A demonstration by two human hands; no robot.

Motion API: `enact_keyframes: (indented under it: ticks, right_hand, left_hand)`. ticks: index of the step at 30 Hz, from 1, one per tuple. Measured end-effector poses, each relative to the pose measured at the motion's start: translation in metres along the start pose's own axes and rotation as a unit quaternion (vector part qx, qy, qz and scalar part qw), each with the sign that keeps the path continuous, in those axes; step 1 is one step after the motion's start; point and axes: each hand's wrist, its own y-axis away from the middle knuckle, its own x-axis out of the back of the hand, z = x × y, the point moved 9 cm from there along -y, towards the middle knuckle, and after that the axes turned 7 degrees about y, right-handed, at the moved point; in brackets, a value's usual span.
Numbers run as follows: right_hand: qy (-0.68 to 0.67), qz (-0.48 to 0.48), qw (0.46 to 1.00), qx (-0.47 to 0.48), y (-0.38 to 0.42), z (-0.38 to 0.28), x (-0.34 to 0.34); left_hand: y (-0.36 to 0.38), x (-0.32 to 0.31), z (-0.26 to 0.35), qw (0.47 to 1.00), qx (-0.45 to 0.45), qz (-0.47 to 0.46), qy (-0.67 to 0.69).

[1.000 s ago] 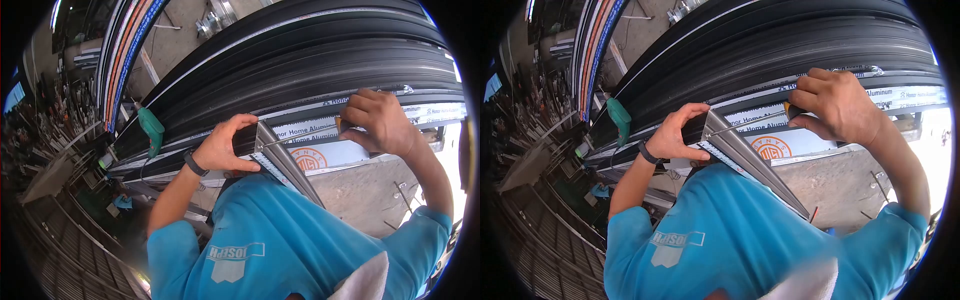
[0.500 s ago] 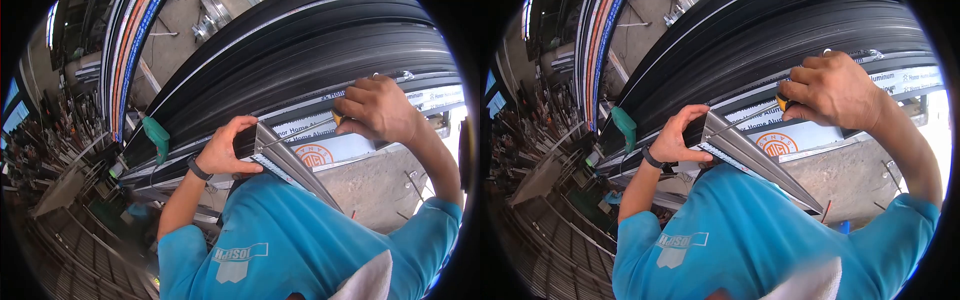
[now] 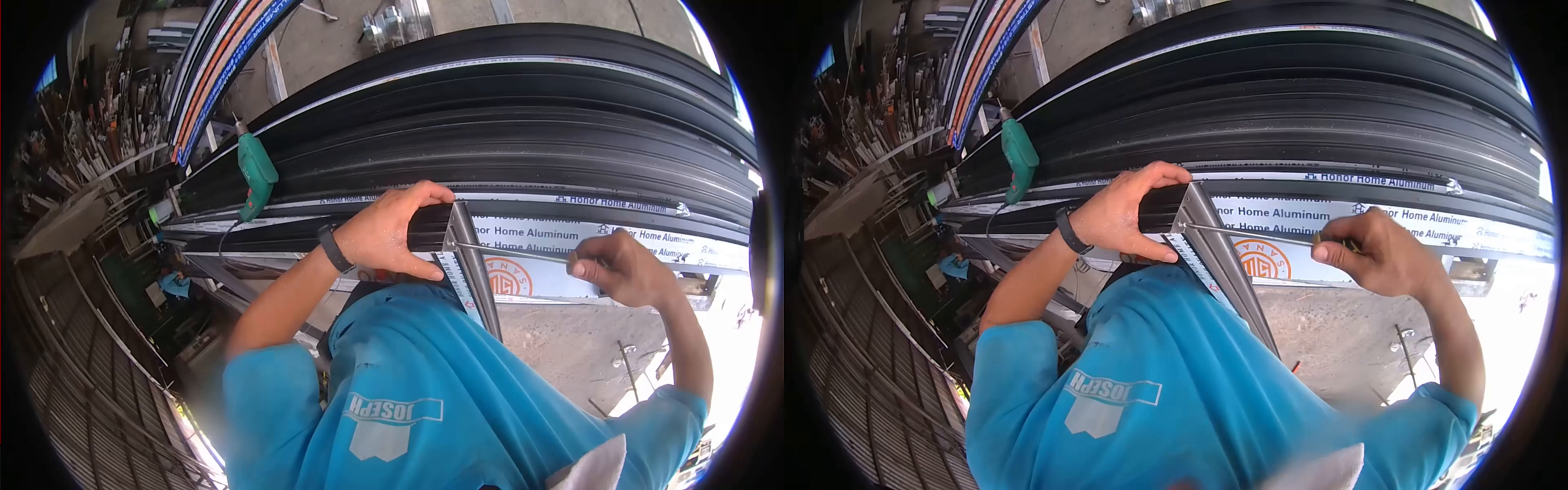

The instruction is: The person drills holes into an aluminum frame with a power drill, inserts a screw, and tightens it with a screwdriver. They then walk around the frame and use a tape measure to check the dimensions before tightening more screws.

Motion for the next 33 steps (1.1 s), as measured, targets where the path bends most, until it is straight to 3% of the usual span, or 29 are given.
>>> enact_keyframes:
  ticks: [1,2,4,6,7,9,10,11,12,13,14,17,18,19,21,22,23,24,25,26,29,30,31,33]
  right_hand:
    - [-0.167,-0.156,0.961,-0.158,0.008,0.013,-0.024]
    - [-0.137,-0.17,0.959,-0.183,0.008,0.013,-0.024]
    - [-0.01,-0.033,0.999,-0.041,0.004,-0.009,0.006]
    - [0.117,0.103,0.982,0.11,0.01,-0.039,0.032]
    - [0.226,0.182,0.941,0.174,0.016,-0.057,0.043]
    - [0.423,0.323,0.796,0.287,0.034,-0.093,0.047]
    - [0.418,0.284,0.819,0.271,0.029,-0.083,0.042]
    - [0.292,0.156,0.925,0.185,0.008,-0.054,0.038]
    - [0.15,0.022,0.985,0.085,-0.005,-0.026,0.025]
    - [-0.001,-0.112,0.994,-0.021,-0.008,-0.005,0.007]
    - [-0.108,-0.215,0.961,-0.14,-0.006,0.006,-0.007]
    - [0.074,-0.09,0.99,0.08,-0.009,-0.023,0.012]
    - [0.085,0.014,0.988,0.131,-0.004,-0.036,0.026]
    - [0.207,0.106,0.956,0.182,0.003,-0.05,0.035]
    - [0.431,0.283,0.815,0.266,0.027,-0.08,0.044]
    - [0.441,0.272,0.815,0.26,0.026,-0.077,0.041]
    - [0.32,0.158,0.92,0.163,0.007,-0.05,0.039]
    - [0.182,0.039,0.981,0.058,-0.006,-0.021,0.028]
    - [0.033,-0.083,0.995,-0.052,-0.01,0.002,0.009]
    - [-0.039,-0.148,0.985,-0.085,-0.013,0.006,0.002]
    - [0.028,-0.059,0.995,0.077,-0.014,-0.024,0.025]
    - [0.105,0.04,0.988,0.11,-0.006,-0.049,0.046]
    - [0.206,0.129,0.953,0.181,-0.001,-0.066,0.055]
    - [0.391,0.301,0.814,0.305,0.022,-0.095,0.061]
  left_hand:
    - [0.001,-0.001,0.0,1.0,0.001,-0.003,-0.006]
    - [0.002,-0.001,-0.001,1.0,-0.003,0.002,-0.005]
    - [0.003,-0.003,-0.004,1.0,-0.001,0.001,-0.001]
    - [0.003,-0.002,-0.005,1.0,0.003,0.001,0.004]
    - [0.003,-0.002,-0.005,1.0,0.006,0.0,0.009]
    - [0.003,-0.002,-0.005,1.0,0.018,-0.005,0.007]
    - [0.003,-0.002,-0.006,1.0,0.027,-0.007,0.002]
    - [0.003,-0.002,-0.007,0.999,0.037,-0.007,-0.004]
    - [0.003,-0.003,-0.008,1.0,0.028,-0.004,-0.004]
    - [0.003,-0.003,-0.009,1.0,0.019,-0.003,-0.003]
    - [0.002,-0.003,-0.009,1.0,0.01,-0.002,-0.006]
    - [0.004,-0.001,-0.01,1.0,0.01,0.016,0.008]
    - [0.006,-0.003,-0.009,1.0,0.013,0.011,0.013]
    - [0.005,-0.002,-0.007,1.0,0.014,0.006,0.015]
    - [0.003,-0.003,-0.007,1.0,0.018,0.0,0.017]
    - [0.003,-0.003,-0.008,1.0,0.023,-0.003,0.017]
    - [0.003,-0.003,-0.009,0.999,0.029,-0.004,0.015]
    - [0.003,-0.001,-0.008,1.0,0.024,0.001,0.008]
    - [0.003,-0.002,-0.008,1.0,0.019,0.003,0.002]
    - [0.002,-0.002,-0.007,1.0,0.012,0.004,-0.004]
    - [0.005,-0.002,-0.011,1.0,0.025,0.019,-0.004]
    - [0.008,-0.005,-0.011,1.0,0.024,0.014,-0.001]
    - [0.006,-0.003,-0.01,1.0,0.021,0.01,-0.001]
    - [0.004,-0.004,-0.008,1.0,0.014,0.004,-0.004]
